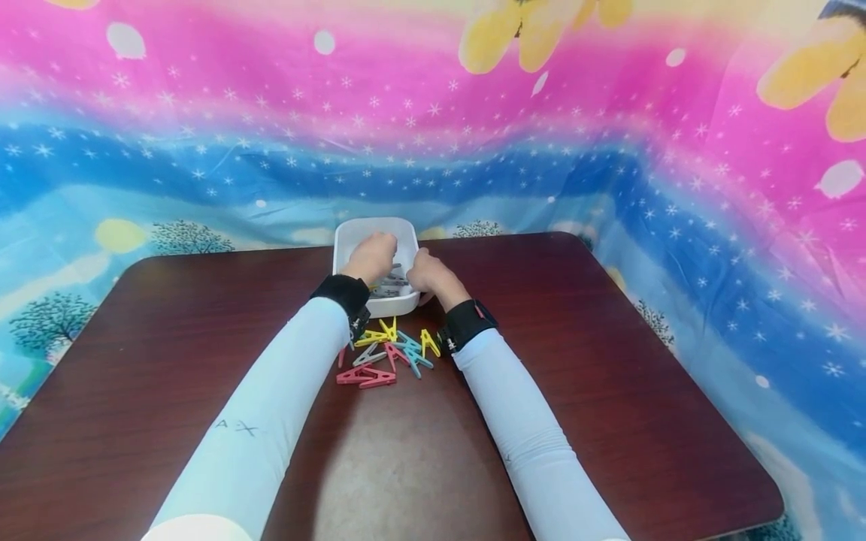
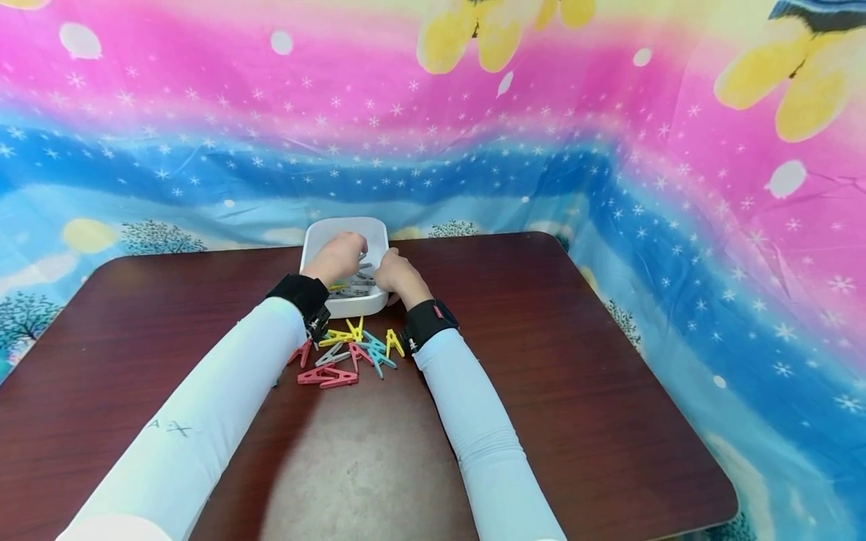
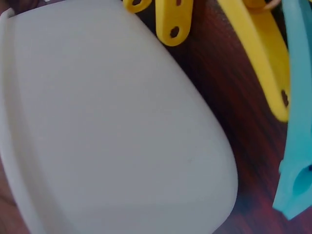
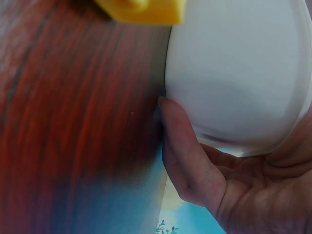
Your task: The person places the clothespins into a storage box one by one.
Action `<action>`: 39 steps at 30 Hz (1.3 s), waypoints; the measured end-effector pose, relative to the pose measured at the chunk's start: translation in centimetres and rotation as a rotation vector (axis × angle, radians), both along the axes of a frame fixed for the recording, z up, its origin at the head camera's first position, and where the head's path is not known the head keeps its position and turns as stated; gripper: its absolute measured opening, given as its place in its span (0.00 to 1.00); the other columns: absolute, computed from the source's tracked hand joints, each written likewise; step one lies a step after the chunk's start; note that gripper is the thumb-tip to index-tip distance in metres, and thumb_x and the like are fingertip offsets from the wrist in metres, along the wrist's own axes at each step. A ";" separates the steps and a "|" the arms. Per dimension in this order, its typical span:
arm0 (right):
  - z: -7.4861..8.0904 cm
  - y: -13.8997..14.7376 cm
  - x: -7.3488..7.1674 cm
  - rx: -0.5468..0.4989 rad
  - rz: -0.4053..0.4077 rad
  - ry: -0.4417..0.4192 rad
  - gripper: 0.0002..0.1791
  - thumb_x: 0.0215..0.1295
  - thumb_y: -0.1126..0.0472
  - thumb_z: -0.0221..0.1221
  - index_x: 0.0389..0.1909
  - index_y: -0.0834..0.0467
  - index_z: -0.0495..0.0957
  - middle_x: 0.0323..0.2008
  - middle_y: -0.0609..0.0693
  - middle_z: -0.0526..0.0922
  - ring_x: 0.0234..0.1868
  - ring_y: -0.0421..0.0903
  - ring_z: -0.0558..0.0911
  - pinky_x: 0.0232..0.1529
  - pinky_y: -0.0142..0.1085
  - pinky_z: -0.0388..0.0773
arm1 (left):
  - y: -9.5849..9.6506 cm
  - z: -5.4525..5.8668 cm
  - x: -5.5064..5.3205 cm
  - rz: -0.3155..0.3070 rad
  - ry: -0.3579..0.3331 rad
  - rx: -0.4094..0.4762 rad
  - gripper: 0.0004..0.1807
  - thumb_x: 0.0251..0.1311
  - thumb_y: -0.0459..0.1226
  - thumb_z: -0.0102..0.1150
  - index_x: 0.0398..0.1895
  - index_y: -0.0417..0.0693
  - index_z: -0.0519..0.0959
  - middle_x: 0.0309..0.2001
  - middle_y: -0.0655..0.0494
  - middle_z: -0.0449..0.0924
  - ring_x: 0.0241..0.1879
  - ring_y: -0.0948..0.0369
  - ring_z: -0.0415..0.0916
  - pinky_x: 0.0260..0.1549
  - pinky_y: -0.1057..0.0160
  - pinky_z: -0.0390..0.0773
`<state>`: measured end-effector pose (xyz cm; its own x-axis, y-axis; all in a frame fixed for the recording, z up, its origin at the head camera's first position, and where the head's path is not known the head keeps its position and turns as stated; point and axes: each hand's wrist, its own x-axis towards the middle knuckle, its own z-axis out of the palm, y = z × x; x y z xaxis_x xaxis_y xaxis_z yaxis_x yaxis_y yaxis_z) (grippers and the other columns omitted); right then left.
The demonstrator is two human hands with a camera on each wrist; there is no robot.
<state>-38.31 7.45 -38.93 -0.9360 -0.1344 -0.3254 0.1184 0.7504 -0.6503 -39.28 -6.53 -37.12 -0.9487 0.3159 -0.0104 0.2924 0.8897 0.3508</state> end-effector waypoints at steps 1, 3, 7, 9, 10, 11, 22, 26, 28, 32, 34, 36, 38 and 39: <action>0.0 0.0 0.0 0.001 -0.001 0.000 0.40 0.78 0.65 0.46 0.81 0.59 0.34 0.62 0.64 0.70 0.51 0.57 0.82 0.32 0.44 0.87 | 0.0 -0.1 0.1 -0.001 0.007 -0.002 0.13 0.72 0.28 0.52 0.56 0.36 0.78 0.51 0.42 0.82 0.51 0.48 0.80 0.53 0.51 0.81; 0.1 0.0 0.1 0.001 -0.003 0.002 0.40 0.79 0.64 0.46 0.81 0.59 0.34 0.63 0.64 0.70 0.51 0.57 0.82 0.32 0.44 0.87 | 0.0 -0.3 0.1 0.000 0.020 -0.001 0.12 0.72 0.28 0.53 0.54 0.36 0.79 0.48 0.43 0.82 0.48 0.49 0.81 0.50 0.52 0.82; 0.0 -0.1 0.1 0.000 -0.004 0.004 0.40 0.79 0.64 0.45 0.81 0.59 0.33 0.63 0.64 0.70 0.50 0.57 0.83 0.32 0.44 0.87 | -0.1 -0.7 0.0 -0.003 0.029 0.004 0.12 0.74 0.27 0.49 0.54 0.36 0.79 0.47 0.42 0.83 0.46 0.49 0.81 0.47 0.52 0.82; 0.0 -0.1 0.1 0.001 -0.001 0.003 0.40 0.79 0.64 0.45 0.81 0.59 0.33 0.62 0.64 0.70 0.49 0.57 0.83 0.32 0.44 0.88 | -0.2 -0.9 0.0 0.002 0.027 0.010 0.14 0.74 0.27 0.47 0.57 0.36 0.78 0.50 0.41 0.82 0.49 0.48 0.81 0.50 0.52 0.82; 0.0 -0.1 0.1 0.003 -0.001 0.002 0.40 0.79 0.64 0.45 0.81 0.59 0.33 0.62 0.64 0.71 0.49 0.57 0.83 0.32 0.44 0.88 | -0.3 -0.9 0.0 0.006 0.023 0.011 0.15 0.74 0.27 0.47 0.58 0.36 0.77 0.52 0.41 0.82 0.51 0.48 0.80 0.52 0.51 0.81; 0.0 -0.1 0.1 0.004 0.000 0.002 0.40 0.79 0.64 0.45 0.81 0.59 0.33 0.62 0.64 0.71 0.49 0.56 0.84 0.31 0.44 0.88 | -0.3 -0.9 0.0 0.010 0.019 0.015 0.15 0.74 0.27 0.47 0.59 0.36 0.77 0.54 0.41 0.81 0.53 0.47 0.80 0.54 0.51 0.81; 0.1 -0.1 -0.1 0.015 0.001 -0.006 0.37 0.79 0.64 0.45 0.80 0.60 0.37 0.59 0.64 0.72 0.46 0.57 0.85 0.32 0.44 0.88 | -0.4 -0.8 0.1 0.035 0.017 0.020 0.14 0.73 0.29 0.50 0.56 0.38 0.79 0.50 0.44 0.83 0.48 0.50 0.81 0.50 0.51 0.82; 0.0 -0.1 0.0 0.013 0.008 -0.011 0.38 0.79 0.64 0.45 0.80 0.60 0.36 0.60 0.64 0.71 0.47 0.57 0.84 0.31 0.44 0.88 | -0.5 -0.5 0.2 0.034 0.006 0.022 0.16 0.71 0.30 0.55 0.59 0.38 0.77 0.55 0.43 0.81 0.54 0.48 0.79 0.56 0.50 0.80; 0.0 -0.1 0.0 0.009 0.006 -0.011 0.38 0.79 0.65 0.45 0.81 0.60 0.36 0.60 0.64 0.71 0.47 0.57 0.84 0.31 0.44 0.87 | -0.6 -0.1 0.4 0.029 0.006 0.024 0.18 0.69 0.30 0.58 0.61 0.38 0.76 0.57 0.42 0.79 0.57 0.47 0.77 0.59 0.49 0.78; 0.0 -0.1 0.0 0.009 0.001 -0.009 0.38 0.79 0.65 0.45 0.81 0.60 0.35 0.61 0.65 0.71 0.47 0.57 0.84 0.32 0.44 0.88 | -1.0 0.7 0.6 0.007 0.004 0.036 0.21 0.67 0.28 0.58 0.63 0.37 0.74 0.61 0.40 0.77 0.61 0.45 0.74 0.62 0.48 0.76; 0.0 -0.1 0.0 0.009 0.001 -0.008 0.38 0.79 0.65 0.45 0.81 0.60 0.35 0.62 0.65 0.70 0.47 0.57 0.84 0.32 0.45 0.88 | -1.3 1.0 0.8 0.006 0.003 0.045 0.22 0.67 0.28 0.59 0.64 0.37 0.74 0.62 0.40 0.76 0.61 0.45 0.74 0.61 0.48 0.76; 0.0 -0.1 0.0 0.008 0.001 -0.008 0.39 0.79 0.65 0.45 0.81 0.60 0.35 0.63 0.65 0.69 0.47 0.57 0.84 0.32 0.45 0.88 | -1.6 1.3 1.1 0.015 0.002 0.052 0.23 0.65 0.28 0.61 0.64 0.38 0.74 0.61 0.41 0.77 0.61 0.46 0.74 0.59 0.49 0.77; 0.0 -0.1 0.0 0.002 -0.003 -0.004 0.38 0.79 0.65 0.45 0.81 0.60 0.35 0.63 0.65 0.70 0.47 0.57 0.84 0.32 0.45 0.87 | -2.0 1.6 1.5 0.030 0.011 0.057 0.24 0.64 0.29 0.62 0.64 0.39 0.74 0.60 0.41 0.77 0.60 0.47 0.75 0.58 0.49 0.78; 0.0 -0.1 0.1 0.001 -0.004 0.000 0.38 0.79 0.64 0.45 0.81 0.61 0.35 0.63 0.65 0.70 0.47 0.58 0.84 0.31 0.45 0.87 | -2.3 1.7 1.7 0.036 0.017 0.058 0.23 0.65 0.29 0.63 0.64 0.39 0.75 0.59 0.42 0.78 0.60 0.47 0.75 0.57 0.49 0.79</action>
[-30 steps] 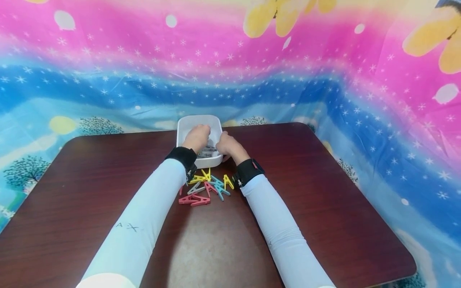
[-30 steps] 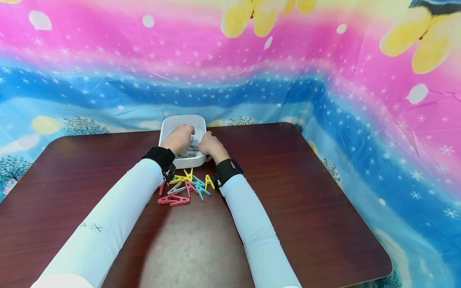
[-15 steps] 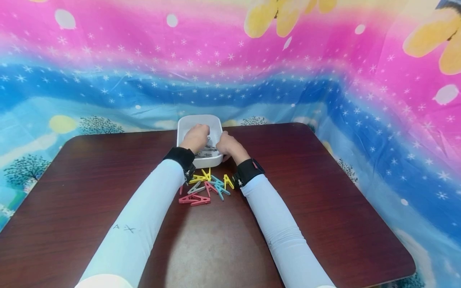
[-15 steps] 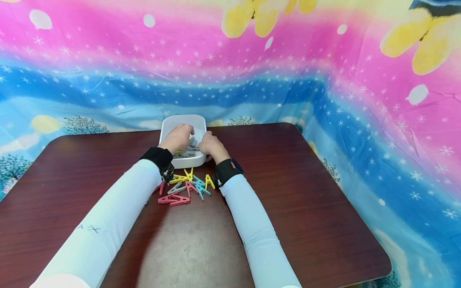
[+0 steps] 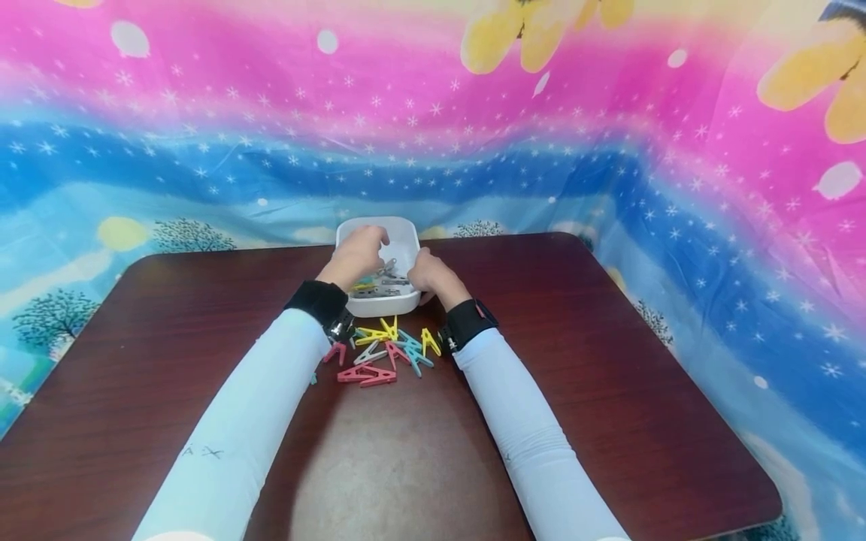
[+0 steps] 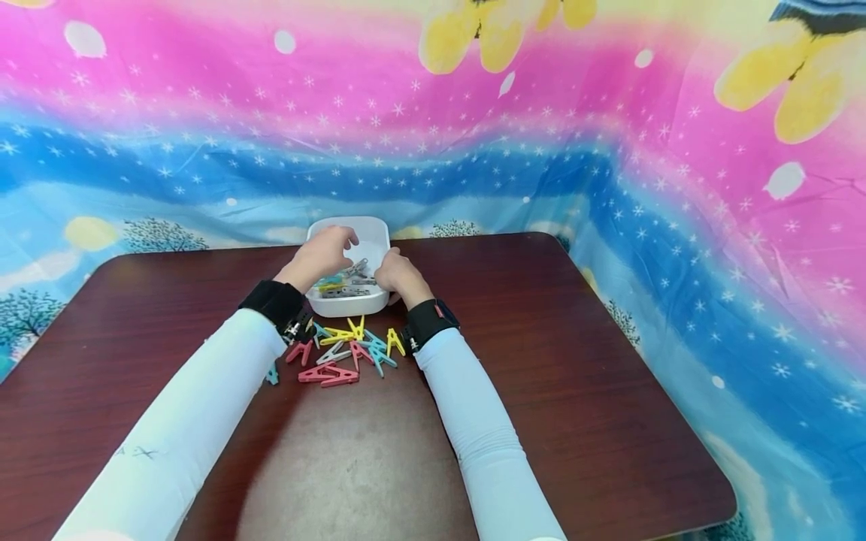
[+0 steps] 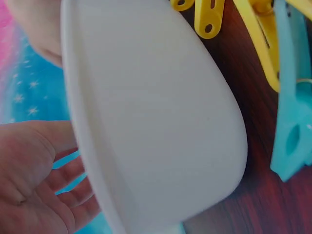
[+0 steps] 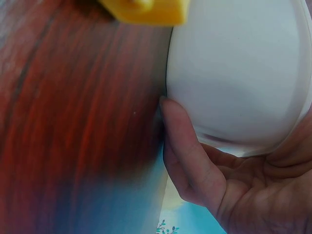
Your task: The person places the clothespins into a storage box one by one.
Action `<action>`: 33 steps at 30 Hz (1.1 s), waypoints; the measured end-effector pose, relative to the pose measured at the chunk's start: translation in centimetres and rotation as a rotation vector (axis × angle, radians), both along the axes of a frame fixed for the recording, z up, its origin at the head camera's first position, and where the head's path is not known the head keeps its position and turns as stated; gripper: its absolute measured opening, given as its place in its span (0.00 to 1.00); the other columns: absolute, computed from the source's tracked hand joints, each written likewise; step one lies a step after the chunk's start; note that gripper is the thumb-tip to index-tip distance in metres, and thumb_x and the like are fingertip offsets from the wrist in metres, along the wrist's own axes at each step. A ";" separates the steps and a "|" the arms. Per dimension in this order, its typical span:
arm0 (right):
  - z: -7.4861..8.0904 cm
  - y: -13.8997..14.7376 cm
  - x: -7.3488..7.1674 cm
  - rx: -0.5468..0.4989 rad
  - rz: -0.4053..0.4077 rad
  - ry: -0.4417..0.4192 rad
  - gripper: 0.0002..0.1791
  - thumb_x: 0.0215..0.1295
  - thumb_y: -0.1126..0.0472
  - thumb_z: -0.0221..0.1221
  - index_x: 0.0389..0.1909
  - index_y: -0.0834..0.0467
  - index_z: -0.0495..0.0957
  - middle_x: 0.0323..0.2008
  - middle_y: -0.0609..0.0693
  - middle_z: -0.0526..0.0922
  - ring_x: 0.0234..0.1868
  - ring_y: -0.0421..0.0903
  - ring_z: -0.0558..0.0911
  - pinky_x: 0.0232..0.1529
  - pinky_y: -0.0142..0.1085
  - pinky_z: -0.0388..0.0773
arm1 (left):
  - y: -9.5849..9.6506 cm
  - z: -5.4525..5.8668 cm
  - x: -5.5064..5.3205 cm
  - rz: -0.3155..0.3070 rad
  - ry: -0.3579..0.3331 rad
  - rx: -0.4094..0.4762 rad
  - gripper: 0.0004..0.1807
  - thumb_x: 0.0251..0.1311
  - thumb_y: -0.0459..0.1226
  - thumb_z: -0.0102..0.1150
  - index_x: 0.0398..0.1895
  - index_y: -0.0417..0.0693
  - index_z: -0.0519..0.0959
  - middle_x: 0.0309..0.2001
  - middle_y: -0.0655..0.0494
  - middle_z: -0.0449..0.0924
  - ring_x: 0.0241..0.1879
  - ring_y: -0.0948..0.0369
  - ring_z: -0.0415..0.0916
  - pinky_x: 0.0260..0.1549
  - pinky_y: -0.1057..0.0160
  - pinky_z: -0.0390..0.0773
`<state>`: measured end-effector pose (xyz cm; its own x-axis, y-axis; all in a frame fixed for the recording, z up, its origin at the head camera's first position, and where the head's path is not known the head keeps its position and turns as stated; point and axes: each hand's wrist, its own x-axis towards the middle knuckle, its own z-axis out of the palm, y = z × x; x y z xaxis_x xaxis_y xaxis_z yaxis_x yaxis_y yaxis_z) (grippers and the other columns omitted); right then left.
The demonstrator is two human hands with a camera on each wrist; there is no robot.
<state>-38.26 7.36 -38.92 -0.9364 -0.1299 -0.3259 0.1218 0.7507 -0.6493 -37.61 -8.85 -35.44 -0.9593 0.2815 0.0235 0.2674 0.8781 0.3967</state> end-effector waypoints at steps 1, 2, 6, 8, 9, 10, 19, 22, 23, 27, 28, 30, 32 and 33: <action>0.0 0.0 0.0 -0.002 -0.003 0.002 0.38 0.79 0.64 0.45 0.81 0.61 0.36 0.62 0.65 0.70 0.46 0.58 0.84 0.31 0.45 0.87 | -0.3 0.1 0.3 0.006 0.006 -0.001 0.23 0.65 0.30 0.63 0.63 0.40 0.75 0.59 0.42 0.78 0.59 0.48 0.75 0.56 0.49 0.79; -0.1 0.0 0.0 -0.004 -0.006 0.004 0.38 0.79 0.64 0.45 0.81 0.60 0.36 0.62 0.65 0.71 0.46 0.58 0.84 0.30 0.45 0.87 | -0.6 0.2 0.6 0.010 0.013 0.000 0.23 0.65 0.30 0.63 0.63 0.40 0.75 0.59 0.42 0.78 0.59 0.48 0.75 0.56 0.49 0.79; -0.2 -0.1 0.1 -0.021 -0.005 0.012 0.37 0.79 0.66 0.46 0.81 0.60 0.38 0.61 0.65 0.71 0.47 0.58 0.84 0.30 0.45 0.87 | -2.0 0.4 2.1 0.019 0.050 0.021 0.23 0.65 0.32 0.63 0.63 0.40 0.75 0.59 0.41 0.78 0.59 0.46 0.75 0.57 0.47 0.78; -0.2 -0.2 0.0 -0.031 0.002 0.015 0.37 0.78 0.66 0.46 0.81 0.60 0.38 0.61 0.66 0.71 0.47 0.58 0.84 0.30 0.45 0.87 | -2.9 0.6 3.0 0.033 0.062 0.048 0.24 0.64 0.34 0.64 0.64 0.40 0.75 0.60 0.40 0.78 0.60 0.45 0.74 0.57 0.45 0.77; -0.3 -0.2 0.0 -0.034 0.005 0.015 0.37 0.78 0.66 0.46 0.81 0.60 0.38 0.61 0.66 0.70 0.48 0.58 0.84 0.30 0.44 0.87 | -3.4 0.6 3.4 0.039 0.064 0.060 0.24 0.65 0.34 0.64 0.64 0.39 0.74 0.60 0.40 0.77 0.60 0.44 0.74 0.58 0.44 0.77; -0.3 -0.2 0.0 -0.036 0.007 0.016 0.37 0.78 0.66 0.46 0.81 0.60 0.38 0.61 0.66 0.70 0.48 0.58 0.84 0.30 0.44 0.87 | -3.8 0.7 4.0 0.051 0.064 0.076 0.25 0.64 0.35 0.64 0.64 0.40 0.74 0.60 0.40 0.77 0.60 0.44 0.74 0.58 0.43 0.76; -0.2 -0.5 -0.3 -0.028 0.004 0.022 0.37 0.79 0.66 0.45 0.81 0.59 0.38 0.59 0.64 0.72 0.47 0.57 0.84 0.29 0.44 0.87 | -6.6 1.4 7.4 0.151 -0.038 0.075 0.30 0.61 0.38 0.68 0.65 0.36 0.72 0.53 0.38 0.77 0.50 0.45 0.75 0.50 0.43 0.78; -0.2 -0.6 -0.3 -0.026 0.005 0.018 0.38 0.78 0.66 0.46 0.81 0.59 0.37 0.59 0.64 0.72 0.47 0.57 0.84 0.29 0.44 0.87 | -7.3 1.5 7.9 0.152 -0.067 0.057 0.29 0.60 0.40 0.70 0.62 0.36 0.73 0.50 0.39 0.79 0.47 0.45 0.75 0.48 0.43 0.78; -0.2 -0.6 -0.3 -0.026 0.004 0.016 0.38 0.78 0.66 0.46 0.81 0.59 0.36 0.59 0.64 0.72 0.47 0.57 0.84 0.29 0.44 0.87 | -7.4 1.6 7.9 0.153 -0.081 0.049 0.29 0.60 0.40 0.70 0.61 0.35 0.74 0.51 0.38 0.79 0.47 0.45 0.76 0.49 0.42 0.78; -0.3 -0.3 0.0 -0.018 -0.009 0.013 0.38 0.78 0.66 0.46 0.81 0.60 0.38 0.60 0.65 0.71 0.47 0.57 0.83 0.29 0.43 0.87 | -7.6 1.5 8.3 0.158 -0.131 0.010 0.32 0.59 0.44 0.72 0.61 0.35 0.73 0.55 0.36 0.79 0.52 0.42 0.76 0.54 0.37 0.76; -0.3 -0.2 0.1 -0.015 -0.011 0.013 0.38 0.78 0.66 0.46 0.80 0.60 0.37 0.60 0.65 0.71 0.47 0.57 0.83 0.29 0.43 0.87 | -7.6 1.5 8.4 0.160 -0.143 -0.002 0.33 0.59 0.44 0.72 0.62 0.35 0.73 0.56 0.35 0.78 0.53 0.41 0.76 0.54 0.37 0.76; -0.3 -0.1 0.2 -0.012 -0.013 0.012 0.38 0.78 0.66 0.46 0.80 0.61 0.37 0.60 0.65 0.71 0.47 0.58 0.83 0.29 0.42 0.87 | -7.6 1.5 8.6 0.164 -0.163 -0.019 0.35 0.58 0.44 0.73 0.62 0.34 0.72 0.57 0.34 0.77 0.54 0.41 0.75 0.55 0.36 0.76; -0.2 -0.1 0.2 -0.011 -0.010 0.012 0.38 0.78 0.66 0.46 0.80 0.61 0.37 0.60 0.65 0.70 0.47 0.58 0.83 0.29 0.42 0.87 | -7.6 1.5 8.7 0.166 -0.188 -0.039 0.35 0.57 0.44 0.74 0.62 0.34 0.73 0.56 0.35 0.78 0.54 0.41 0.75 0.54 0.37 0.77; -0.2 -0.1 0.1 -0.017 -0.009 0.012 0.38 0.78 0.66 0.46 0.81 0.60 0.36 0.61 0.65 0.70 0.47 0.58 0.83 0.29 0.43 0.87 | -7.7 1.5 8.8 0.160 -0.202 -0.050 0.34 0.56 0.44 0.74 0.61 0.33 0.73 0.55 0.35 0.78 0.52 0.41 0.76 0.53 0.38 0.78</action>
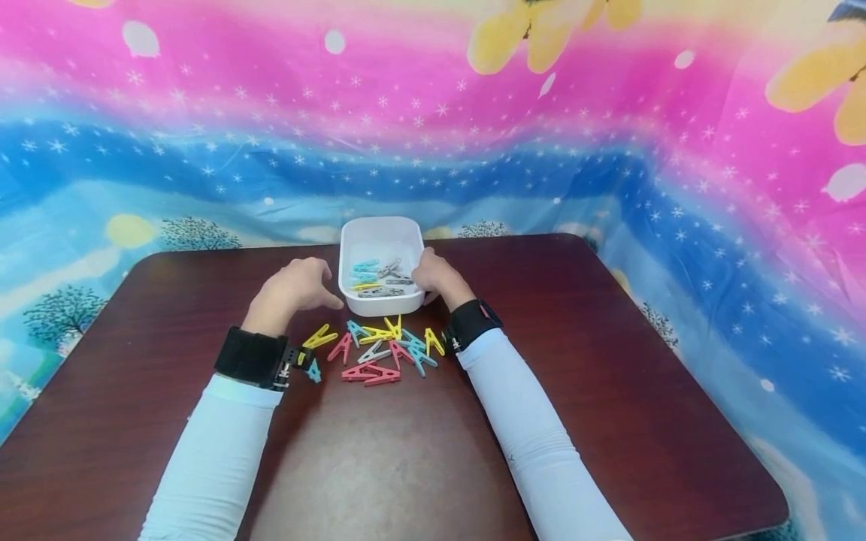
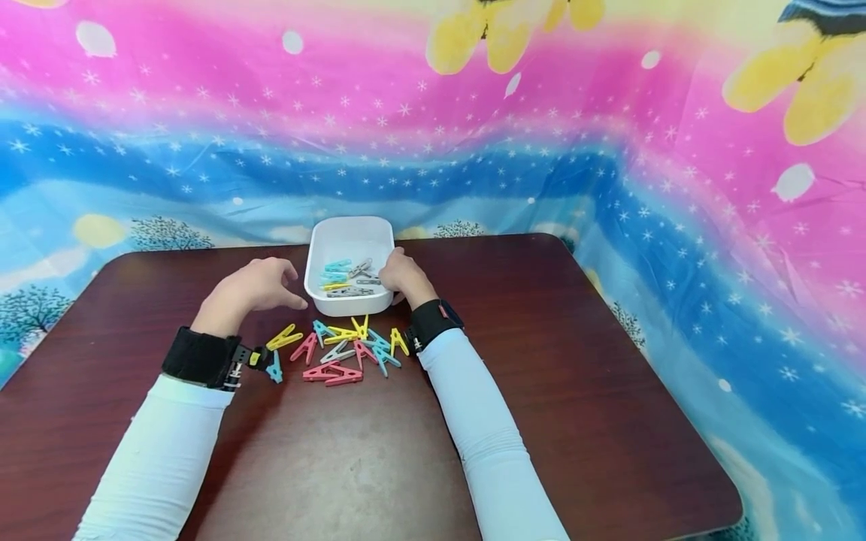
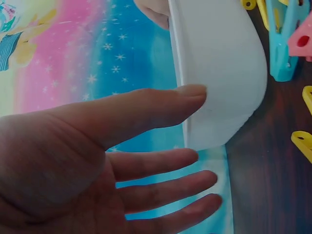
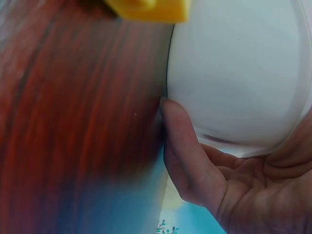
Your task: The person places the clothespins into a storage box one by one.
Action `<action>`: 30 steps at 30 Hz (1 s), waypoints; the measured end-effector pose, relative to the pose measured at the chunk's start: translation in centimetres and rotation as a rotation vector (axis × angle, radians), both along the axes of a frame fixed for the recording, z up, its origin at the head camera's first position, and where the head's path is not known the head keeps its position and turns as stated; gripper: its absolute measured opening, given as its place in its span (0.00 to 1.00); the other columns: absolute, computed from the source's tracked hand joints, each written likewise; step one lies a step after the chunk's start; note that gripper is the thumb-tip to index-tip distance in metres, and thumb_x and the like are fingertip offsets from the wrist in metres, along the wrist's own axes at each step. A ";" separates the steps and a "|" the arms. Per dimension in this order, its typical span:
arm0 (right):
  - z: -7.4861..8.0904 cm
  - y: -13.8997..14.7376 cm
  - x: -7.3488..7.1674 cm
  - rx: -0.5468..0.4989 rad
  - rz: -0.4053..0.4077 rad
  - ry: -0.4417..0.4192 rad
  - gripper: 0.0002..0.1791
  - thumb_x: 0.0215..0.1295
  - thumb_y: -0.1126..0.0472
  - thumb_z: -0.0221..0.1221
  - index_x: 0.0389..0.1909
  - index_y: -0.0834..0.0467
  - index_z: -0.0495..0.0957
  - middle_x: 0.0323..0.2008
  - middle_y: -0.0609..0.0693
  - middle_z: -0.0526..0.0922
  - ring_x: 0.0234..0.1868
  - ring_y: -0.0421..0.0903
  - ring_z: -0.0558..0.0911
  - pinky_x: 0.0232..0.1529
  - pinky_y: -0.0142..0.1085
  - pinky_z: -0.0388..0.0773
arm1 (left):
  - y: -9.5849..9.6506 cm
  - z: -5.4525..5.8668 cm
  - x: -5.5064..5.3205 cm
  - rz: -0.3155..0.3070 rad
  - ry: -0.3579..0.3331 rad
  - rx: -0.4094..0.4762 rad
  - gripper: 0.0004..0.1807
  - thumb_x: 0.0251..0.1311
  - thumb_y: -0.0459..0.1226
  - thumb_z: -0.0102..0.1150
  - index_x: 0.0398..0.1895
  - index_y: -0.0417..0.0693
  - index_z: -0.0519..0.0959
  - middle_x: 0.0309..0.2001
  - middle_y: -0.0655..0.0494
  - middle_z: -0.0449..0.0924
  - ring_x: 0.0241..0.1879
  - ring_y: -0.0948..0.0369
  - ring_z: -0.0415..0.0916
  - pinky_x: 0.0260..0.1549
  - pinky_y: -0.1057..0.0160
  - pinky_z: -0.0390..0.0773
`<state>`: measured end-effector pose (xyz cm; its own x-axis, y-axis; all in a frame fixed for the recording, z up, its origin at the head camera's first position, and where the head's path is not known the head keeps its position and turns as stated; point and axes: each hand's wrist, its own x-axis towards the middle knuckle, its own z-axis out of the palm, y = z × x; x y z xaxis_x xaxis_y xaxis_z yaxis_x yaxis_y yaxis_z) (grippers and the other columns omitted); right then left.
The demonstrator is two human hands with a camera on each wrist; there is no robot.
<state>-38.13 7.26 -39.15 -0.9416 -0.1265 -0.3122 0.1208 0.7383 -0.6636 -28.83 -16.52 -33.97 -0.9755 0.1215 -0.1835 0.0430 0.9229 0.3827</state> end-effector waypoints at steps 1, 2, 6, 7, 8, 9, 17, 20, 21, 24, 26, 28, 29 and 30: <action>0.0 0.0 0.0 -0.003 0.000 0.000 0.39 0.78 0.66 0.46 0.81 0.60 0.36 0.61 0.65 0.70 0.47 0.58 0.83 0.29 0.43 0.87 | 0.0 0.0 0.0 -0.009 -0.015 -0.009 0.34 0.56 0.43 0.74 0.61 0.33 0.74 0.55 0.35 0.78 0.52 0.41 0.76 0.52 0.38 0.78; 0.0 0.0 -0.1 -0.006 -0.002 -0.001 0.39 0.78 0.66 0.46 0.81 0.59 0.36 0.61 0.65 0.70 0.48 0.58 0.83 0.29 0.43 0.87 | 0.0 -0.1 0.1 -0.018 -0.030 -0.016 0.34 0.56 0.43 0.75 0.61 0.33 0.74 0.55 0.35 0.78 0.51 0.42 0.76 0.52 0.39 0.79; 0.0 0.0 -0.3 -0.015 -0.009 -0.004 0.39 0.78 0.67 0.46 0.81 0.58 0.36 0.62 0.65 0.70 0.49 0.58 0.83 0.29 0.43 0.87 | 0.1 -0.3 0.1 -0.044 -0.095 -0.055 0.32 0.54 0.43 0.75 0.58 0.34 0.77 0.53 0.36 0.79 0.50 0.43 0.77 0.51 0.40 0.80; -0.1 0.0 -0.3 -0.013 -0.009 -0.005 0.39 0.78 0.67 0.45 0.81 0.58 0.36 0.62 0.65 0.70 0.49 0.58 0.83 0.29 0.43 0.87 | 0.1 -0.4 0.1 -0.046 -0.113 -0.066 0.31 0.54 0.43 0.75 0.57 0.35 0.77 0.52 0.37 0.80 0.49 0.43 0.78 0.50 0.40 0.81; -0.1 0.0 -0.3 -0.014 -0.009 -0.005 0.39 0.78 0.67 0.45 0.81 0.59 0.36 0.62 0.65 0.70 0.49 0.58 0.83 0.29 0.43 0.87 | 0.1 -0.5 0.1 -0.047 -0.129 -0.077 0.29 0.54 0.43 0.76 0.55 0.36 0.79 0.50 0.38 0.81 0.48 0.44 0.78 0.49 0.41 0.81; -0.1 0.0 -0.3 -0.015 -0.008 -0.004 0.39 0.78 0.67 0.45 0.81 0.59 0.36 0.62 0.65 0.70 0.48 0.58 0.83 0.28 0.43 0.87 | 0.1 -0.6 0.1 -0.050 -0.143 -0.088 0.27 0.53 0.43 0.76 0.52 0.37 0.80 0.48 0.40 0.82 0.46 0.45 0.78 0.48 0.42 0.81; -0.1 0.0 -0.2 0.012 -0.001 -0.008 0.40 0.78 0.66 0.45 0.81 0.59 0.33 0.63 0.65 0.69 0.47 0.58 0.83 0.30 0.43 0.87 | 0.1 -1.5 0.0 -0.072 -0.252 -0.122 0.19 0.51 0.40 0.75 0.43 0.40 0.82 0.40 0.45 0.83 0.38 0.49 0.80 0.34 0.55 0.83; -0.1 0.0 -0.1 0.011 0.003 -0.008 0.40 0.78 0.66 0.45 0.81 0.60 0.33 0.62 0.65 0.69 0.46 0.58 0.83 0.31 0.43 0.87 | 0.2 -1.7 -0.1 -0.073 -0.275 -0.119 0.15 0.51 0.38 0.74 0.39 0.41 0.83 0.38 0.44 0.83 0.35 0.50 0.80 0.29 0.59 0.81; 0.0 0.0 0.0 0.009 0.003 -0.007 0.39 0.79 0.66 0.45 0.81 0.60 0.34 0.62 0.65 0.69 0.46 0.58 0.83 0.31 0.43 0.87 | 0.2 -1.7 -0.1 -0.080 -0.276 -0.125 0.13 0.51 0.38 0.74 0.37 0.41 0.83 0.37 0.44 0.83 0.34 0.50 0.80 0.28 0.60 0.81; 0.0 0.1 0.1 0.002 0.004 -0.002 0.38 0.79 0.65 0.45 0.81 0.61 0.35 0.61 0.65 0.70 0.46 0.58 0.83 0.31 0.43 0.87 | 0.5 -2.0 -0.2 -0.090 -0.280 -0.147 0.10 0.52 0.37 0.73 0.33 0.41 0.84 0.34 0.45 0.83 0.31 0.51 0.80 0.27 0.61 0.80; 0.0 0.1 0.1 0.001 0.006 0.001 0.38 0.79 0.65 0.46 0.80 0.61 0.36 0.60 0.65 0.71 0.46 0.57 0.83 0.30 0.43 0.87 | 0.7 -2.1 -0.3 -0.095 -0.281 -0.163 0.09 0.52 0.37 0.73 0.32 0.41 0.84 0.33 0.46 0.83 0.30 0.52 0.80 0.26 0.61 0.80; -0.1 0.1 0.0 0.000 0.008 0.002 0.38 0.78 0.65 0.46 0.80 0.61 0.37 0.60 0.65 0.71 0.46 0.57 0.83 0.29 0.43 0.87 | 0.8 -2.1 -0.3 -0.093 -0.282 -0.170 0.10 0.51 0.37 0.73 0.33 0.41 0.84 0.34 0.46 0.83 0.29 0.52 0.80 0.27 0.60 0.81; -0.1 0.1 0.0 0.002 0.008 0.001 0.38 0.78 0.65 0.46 0.80 0.61 0.37 0.59 0.65 0.71 0.46 0.57 0.83 0.29 0.43 0.87 | 0.9 -2.1 -0.3 -0.088 -0.283 -0.172 0.11 0.51 0.37 0.74 0.34 0.41 0.84 0.34 0.46 0.83 0.30 0.52 0.80 0.27 0.60 0.81; -0.1 0.1 0.0 0.000 0.007 0.001 0.38 0.78 0.65 0.46 0.80 0.61 0.36 0.60 0.65 0.71 0.46 0.57 0.83 0.29 0.43 0.87 | 0.9 -2.1 -0.3 -0.082 -0.283 -0.171 0.12 0.50 0.37 0.74 0.35 0.40 0.84 0.35 0.46 0.83 0.30 0.52 0.80 0.27 0.60 0.81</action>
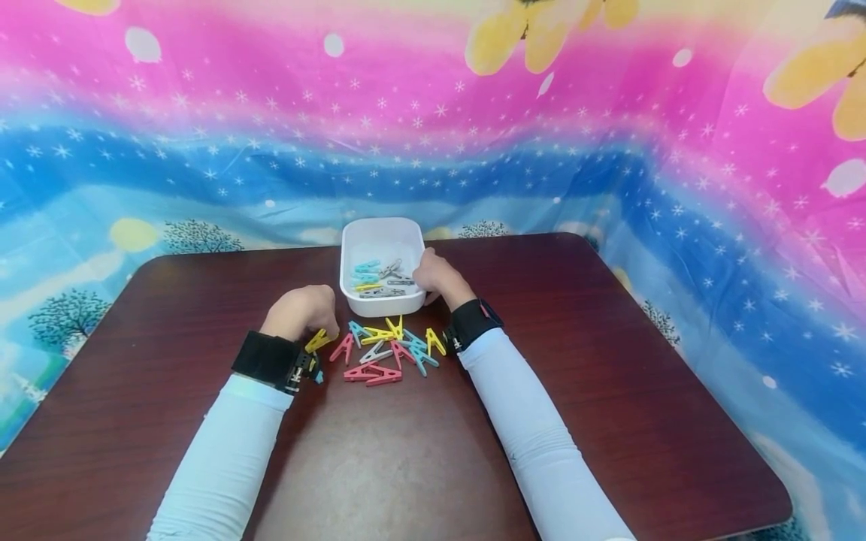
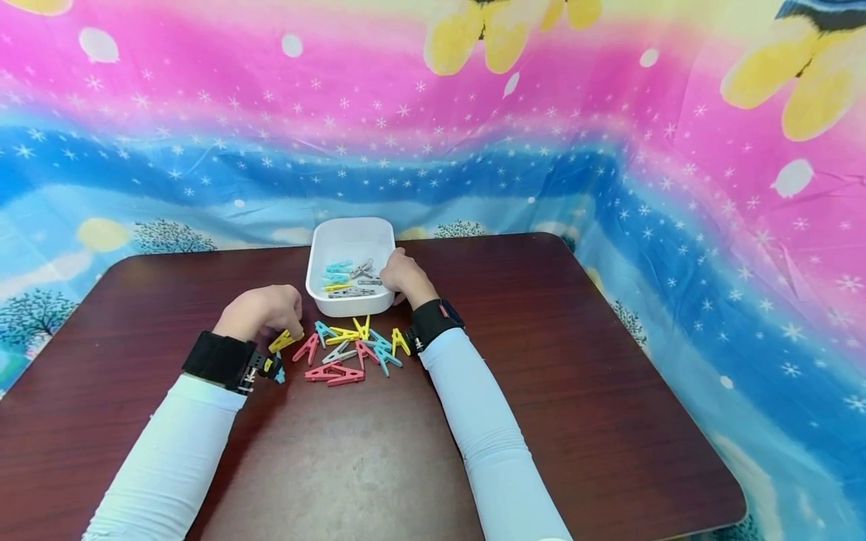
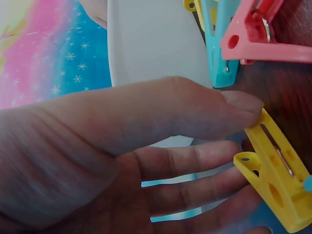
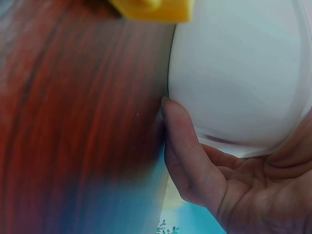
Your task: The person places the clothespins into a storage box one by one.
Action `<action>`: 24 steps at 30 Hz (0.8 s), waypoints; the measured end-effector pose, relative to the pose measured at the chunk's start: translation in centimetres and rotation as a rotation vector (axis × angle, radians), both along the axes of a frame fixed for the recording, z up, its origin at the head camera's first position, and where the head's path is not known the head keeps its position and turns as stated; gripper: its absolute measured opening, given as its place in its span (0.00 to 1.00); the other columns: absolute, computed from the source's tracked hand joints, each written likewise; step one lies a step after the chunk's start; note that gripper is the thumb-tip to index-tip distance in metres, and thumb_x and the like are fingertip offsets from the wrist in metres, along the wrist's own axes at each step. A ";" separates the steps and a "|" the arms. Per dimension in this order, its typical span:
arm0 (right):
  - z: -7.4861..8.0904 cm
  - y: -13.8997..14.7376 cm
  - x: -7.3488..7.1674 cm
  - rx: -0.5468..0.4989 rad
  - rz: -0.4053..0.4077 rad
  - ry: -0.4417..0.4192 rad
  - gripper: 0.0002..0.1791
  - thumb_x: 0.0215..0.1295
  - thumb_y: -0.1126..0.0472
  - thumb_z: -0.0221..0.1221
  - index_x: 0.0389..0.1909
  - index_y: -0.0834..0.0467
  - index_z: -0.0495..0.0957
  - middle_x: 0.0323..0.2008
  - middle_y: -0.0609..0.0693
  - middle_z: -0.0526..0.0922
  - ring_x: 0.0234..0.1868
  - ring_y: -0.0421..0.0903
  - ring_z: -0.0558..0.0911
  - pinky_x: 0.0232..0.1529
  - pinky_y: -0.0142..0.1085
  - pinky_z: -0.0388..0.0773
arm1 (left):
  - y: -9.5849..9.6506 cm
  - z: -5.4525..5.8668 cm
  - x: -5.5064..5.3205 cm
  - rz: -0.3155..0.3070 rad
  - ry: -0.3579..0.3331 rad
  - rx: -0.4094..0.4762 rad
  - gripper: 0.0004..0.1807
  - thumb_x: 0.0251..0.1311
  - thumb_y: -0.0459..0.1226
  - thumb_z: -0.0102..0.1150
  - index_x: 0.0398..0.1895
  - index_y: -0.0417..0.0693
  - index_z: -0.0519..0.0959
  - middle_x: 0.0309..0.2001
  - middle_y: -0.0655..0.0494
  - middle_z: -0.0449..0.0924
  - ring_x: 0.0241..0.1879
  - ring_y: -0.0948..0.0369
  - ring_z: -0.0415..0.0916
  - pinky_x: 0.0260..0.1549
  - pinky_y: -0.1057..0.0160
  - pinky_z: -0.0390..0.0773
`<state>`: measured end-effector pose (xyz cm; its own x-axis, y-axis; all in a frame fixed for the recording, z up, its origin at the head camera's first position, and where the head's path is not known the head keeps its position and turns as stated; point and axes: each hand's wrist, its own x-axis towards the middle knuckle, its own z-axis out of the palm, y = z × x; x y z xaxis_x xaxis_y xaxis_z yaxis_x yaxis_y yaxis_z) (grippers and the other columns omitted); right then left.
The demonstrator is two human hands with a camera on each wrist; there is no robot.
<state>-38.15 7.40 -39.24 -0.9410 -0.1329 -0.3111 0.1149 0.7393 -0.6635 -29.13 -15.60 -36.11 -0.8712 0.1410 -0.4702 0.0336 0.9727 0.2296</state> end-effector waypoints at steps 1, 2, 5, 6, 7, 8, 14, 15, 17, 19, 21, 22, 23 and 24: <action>0.0 0.0 0.0 -0.002 -0.001 0.001 0.38 0.78 0.65 0.46 0.81 0.61 0.36 0.60 0.65 0.71 0.46 0.57 0.83 0.29 0.43 0.87 | 0.0 0.0 0.0 0.007 0.001 0.000 0.13 0.50 0.37 0.74 0.36 0.40 0.83 0.35 0.45 0.83 0.30 0.52 0.79 0.27 0.60 0.82; 0.0 0.0 0.0 -0.002 -0.002 -0.001 0.39 0.78 0.65 0.46 0.81 0.61 0.35 0.60 0.65 0.71 0.46 0.57 0.83 0.29 0.43 0.87 | 0.1 0.0 0.0 0.012 0.001 0.002 0.14 0.49 0.37 0.74 0.37 0.39 0.83 0.35 0.45 0.82 0.30 0.51 0.79 0.27 0.60 0.81; 0.0 0.0 0.0 -0.001 -0.002 -0.004 0.39 0.78 0.65 0.45 0.81 0.60 0.34 0.61 0.65 0.70 0.46 0.58 0.83 0.29 0.43 0.87 | 0.1 -0.1 0.1 0.044 -0.001 0.006 0.18 0.48 0.37 0.75 0.41 0.38 0.82 0.34 0.46 0.81 0.30 0.52 0.79 0.27 0.60 0.81; 0.0 0.0 0.0 0.000 0.000 -0.002 0.39 0.78 0.65 0.45 0.81 0.60 0.34 0.61 0.65 0.70 0.46 0.58 0.83 0.29 0.43 0.87 | 0.0 -0.1 0.1 0.050 -0.004 0.009 0.19 0.48 0.36 0.75 0.42 0.38 0.81 0.34 0.46 0.80 0.30 0.52 0.78 0.26 0.60 0.81; 0.0 0.0 0.0 -0.001 0.002 -0.001 0.39 0.78 0.65 0.45 0.81 0.60 0.34 0.62 0.65 0.70 0.46 0.58 0.83 0.29 0.43 0.87 | 0.0 -0.1 0.1 0.055 -0.006 0.012 0.19 0.48 0.36 0.75 0.42 0.37 0.81 0.34 0.46 0.80 0.30 0.52 0.78 0.26 0.60 0.80; 0.0 0.0 0.1 0.001 0.004 0.000 0.40 0.78 0.65 0.45 0.81 0.60 0.34 0.62 0.65 0.70 0.47 0.58 0.83 0.30 0.43 0.87 | 0.0 -0.1 0.2 0.060 -0.009 0.013 0.20 0.48 0.36 0.74 0.43 0.37 0.80 0.33 0.46 0.79 0.30 0.52 0.78 0.26 0.60 0.80; 0.1 0.1 0.2 0.002 0.011 0.007 0.39 0.78 0.65 0.46 0.81 0.61 0.35 0.62 0.65 0.70 0.48 0.58 0.83 0.30 0.43 0.87 | -0.2 -0.2 0.0 0.072 -0.011 0.016 0.23 0.49 0.35 0.74 0.48 0.36 0.77 0.37 0.44 0.79 0.33 0.51 0.79 0.28 0.60 0.82; 0.1 0.1 0.2 0.001 0.011 0.007 0.39 0.78 0.65 0.46 0.81 0.61 0.35 0.62 0.65 0.70 0.48 0.58 0.83 0.30 0.43 0.87 | -0.2 -0.2 0.0 0.073 -0.001 0.014 0.25 0.49 0.35 0.74 0.49 0.35 0.77 0.38 0.44 0.79 0.34 0.50 0.79 0.29 0.59 0.83; 0.0 0.1 0.2 -0.001 0.010 0.006 0.38 0.78 0.65 0.46 0.81 0.61 0.36 0.61 0.65 0.70 0.47 0.58 0.83 0.30 0.44 0.87 | -0.3 -0.1 0.1 0.077 0.011 0.002 0.25 0.49 0.35 0.75 0.49 0.34 0.77 0.40 0.42 0.80 0.36 0.49 0.79 0.32 0.57 0.83; 0.0 0.0 0.1 -0.004 0.009 0.008 0.38 0.78 0.65 0.46 0.80 0.62 0.37 0.60 0.65 0.71 0.47 0.58 0.83 0.30 0.44 0.87 | -0.5 -0.1 0.2 0.095 0.013 0.001 0.25 0.48 0.36 0.75 0.49 0.34 0.78 0.41 0.42 0.79 0.38 0.49 0.78 0.34 0.56 0.84; 0.0 0.1 0.2 -0.007 0.009 0.012 0.37 0.78 0.65 0.46 0.80 0.62 0.38 0.59 0.64 0.71 0.47 0.58 0.83 0.31 0.44 0.87 | -0.6 0.0 0.2 0.107 0.008 0.003 0.24 0.48 0.36 0.76 0.47 0.34 0.78 0.40 0.42 0.79 0.38 0.49 0.78 0.33 0.56 0.83; 0.0 0.1 0.2 -0.008 0.010 0.015 0.37 0.78 0.65 0.46 0.80 0.62 0.39 0.58 0.64 0.71 0.47 0.57 0.83 0.31 0.44 0.87 | -0.7 0.0 0.2 0.109 -0.002 0.003 0.23 0.48 0.36 0.75 0.46 0.34 0.78 0.40 0.42 0.80 0.37 0.50 0.78 0.33 0.57 0.84; 0.1 0.1 0.3 -0.009 0.010 0.016 0.37 0.78 0.65 0.46 0.80 0.62 0.39 0.58 0.64 0.72 0.47 0.57 0.83 0.31 0.44 0.87 | -0.7 0.0 0.1 0.113 -0.008 0.009 0.23 0.49 0.36 0.75 0.46 0.34 0.78 0.40 0.42 0.79 0.36 0.50 0.78 0.32 0.57 0.84; 0.1 0.1 0.3 -0.010 0.010 0.017 0.37 0.78 0.65 0.46 0.80 0.62 0.39 0.58 0.64 0.72 0.47 0.57 0.83 0.31 0.44 0.87 | -0.8 -0.1 0.1 0.115 -0.013 0.016 0.24 0.49 0.35 0.75 0.47 0.34 0.77 0.39 0.42 0.79 0.35 0.50 0.78 0.30 0.58 0.83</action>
